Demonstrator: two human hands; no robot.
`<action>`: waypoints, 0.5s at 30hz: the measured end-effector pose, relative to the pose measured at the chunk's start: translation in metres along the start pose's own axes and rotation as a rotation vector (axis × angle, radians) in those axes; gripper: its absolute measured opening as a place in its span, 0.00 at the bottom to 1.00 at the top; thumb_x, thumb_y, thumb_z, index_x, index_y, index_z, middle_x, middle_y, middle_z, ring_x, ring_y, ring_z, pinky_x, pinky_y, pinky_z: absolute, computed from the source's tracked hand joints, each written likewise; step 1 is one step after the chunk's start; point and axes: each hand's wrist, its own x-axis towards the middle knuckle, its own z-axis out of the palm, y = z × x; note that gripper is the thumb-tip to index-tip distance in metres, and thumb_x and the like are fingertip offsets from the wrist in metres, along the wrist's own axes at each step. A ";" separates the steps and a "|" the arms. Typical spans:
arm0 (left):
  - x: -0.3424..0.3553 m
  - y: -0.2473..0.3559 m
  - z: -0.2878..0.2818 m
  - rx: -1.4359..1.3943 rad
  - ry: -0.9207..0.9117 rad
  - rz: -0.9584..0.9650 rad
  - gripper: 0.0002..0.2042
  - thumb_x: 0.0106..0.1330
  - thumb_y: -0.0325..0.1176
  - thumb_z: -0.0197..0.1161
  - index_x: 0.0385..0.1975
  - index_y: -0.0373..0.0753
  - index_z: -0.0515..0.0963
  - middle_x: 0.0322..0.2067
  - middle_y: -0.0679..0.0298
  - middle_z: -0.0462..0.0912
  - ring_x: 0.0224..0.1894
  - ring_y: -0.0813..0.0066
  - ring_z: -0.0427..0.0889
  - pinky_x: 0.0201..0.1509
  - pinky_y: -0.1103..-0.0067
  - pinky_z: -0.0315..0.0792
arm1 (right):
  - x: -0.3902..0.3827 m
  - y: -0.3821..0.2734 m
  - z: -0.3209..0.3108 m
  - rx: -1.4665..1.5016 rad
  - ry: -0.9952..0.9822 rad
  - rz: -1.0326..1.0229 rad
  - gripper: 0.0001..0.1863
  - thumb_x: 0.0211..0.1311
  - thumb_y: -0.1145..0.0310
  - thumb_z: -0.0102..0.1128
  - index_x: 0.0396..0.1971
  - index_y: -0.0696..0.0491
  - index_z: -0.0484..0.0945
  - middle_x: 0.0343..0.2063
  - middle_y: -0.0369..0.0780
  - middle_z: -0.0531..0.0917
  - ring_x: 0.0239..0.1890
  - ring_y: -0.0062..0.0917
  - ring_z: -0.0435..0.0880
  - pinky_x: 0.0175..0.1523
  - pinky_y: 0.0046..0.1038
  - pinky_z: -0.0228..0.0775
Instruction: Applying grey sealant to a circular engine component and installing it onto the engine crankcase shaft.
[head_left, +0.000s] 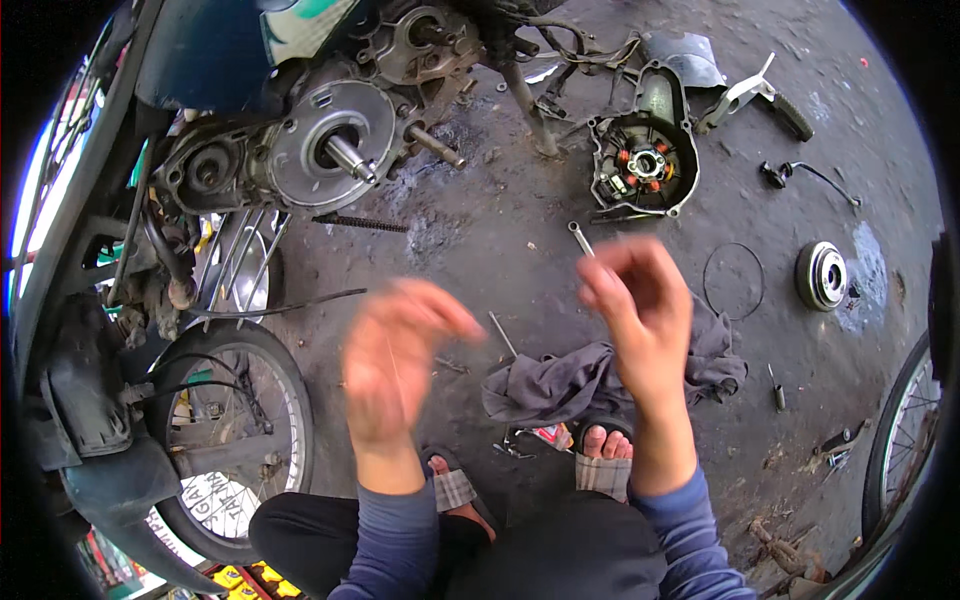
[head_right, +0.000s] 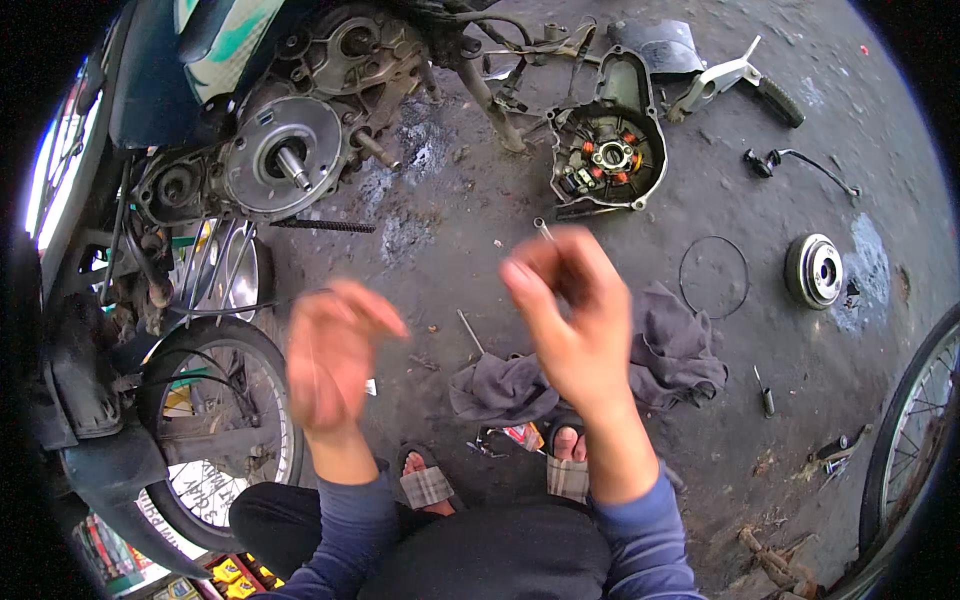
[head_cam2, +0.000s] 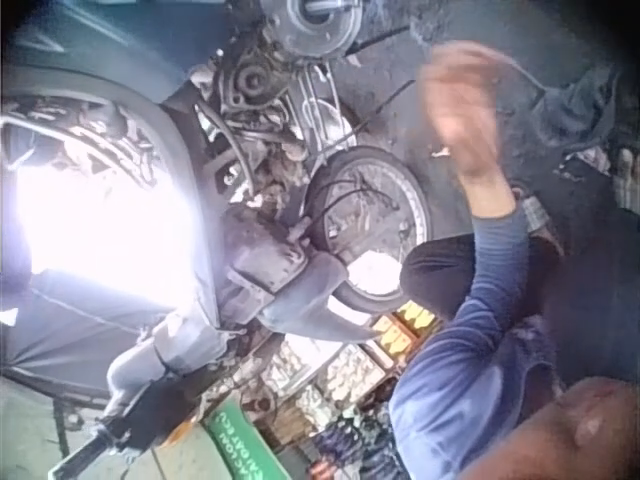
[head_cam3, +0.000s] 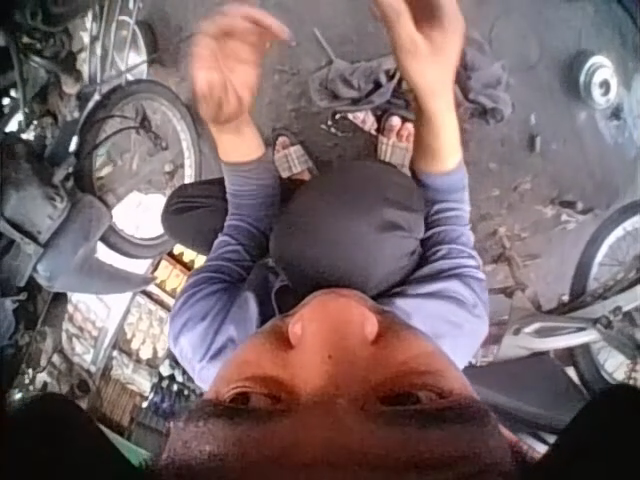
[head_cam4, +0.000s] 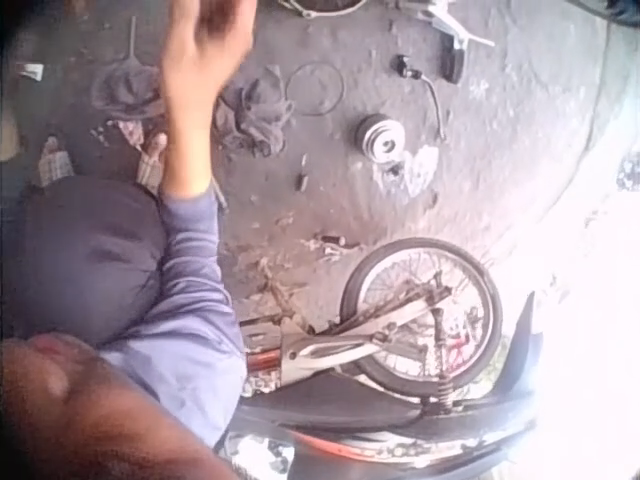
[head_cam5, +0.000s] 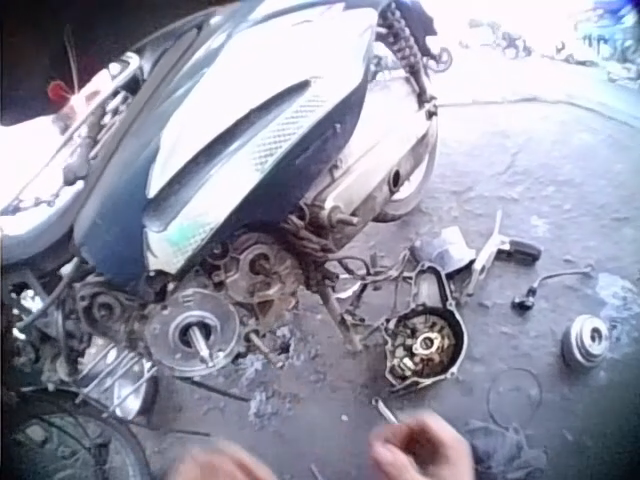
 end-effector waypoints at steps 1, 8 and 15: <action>-0.002 -0.002 0.011 -0.176 -0.457 -0.072 0.44 0.48 0.66 0.69 0.56 0.35 0.68 0.50 0.47 0.74 0.50 0.50 0.76 0.56 0.60 0.69 | -0.019 0.000 -0.016 -0.062 0.036 0.013 0.09 0.59 0.72 0.65 0.32 0.59 0.74 0.26 0.33 0.78 0.28 0.13 0.73 0.35 0.18 0.66; -0.010 -0.014 0.057 0.000 -1.218 -0.522 0.43 0.48 0.59 0.72 0.59 0.35 0.70 0.61 0.51 0.70 0.61 0.54 0.71 0.63 0.64 0.65 | -0.090 0.070 -0.038 -1.202 -0.606 -0.052 0.27 0.43 0.62 0.74 0.44 0.53 0.75 0.37 0.45 0.76 0.32 0.39 0.83 0.36 0.36 0.77; -0.046 -0.112 0.024 1.059 -0.632 -0.074 0.19 0.58 0.40 0.69 0.40 0.33 0.76 0.34 0.54 0.80 0.36 0.60 0.81 0.43 0.67 0.73 | -0.084 0.046 -0.072 -0.575 -0.431 -0.065 0.05 0.42 0.79 0.59 0.20 0.58 0.71 0.21 0.43 0.69 0.24 0.34 0.73 0.30 0.33 0.63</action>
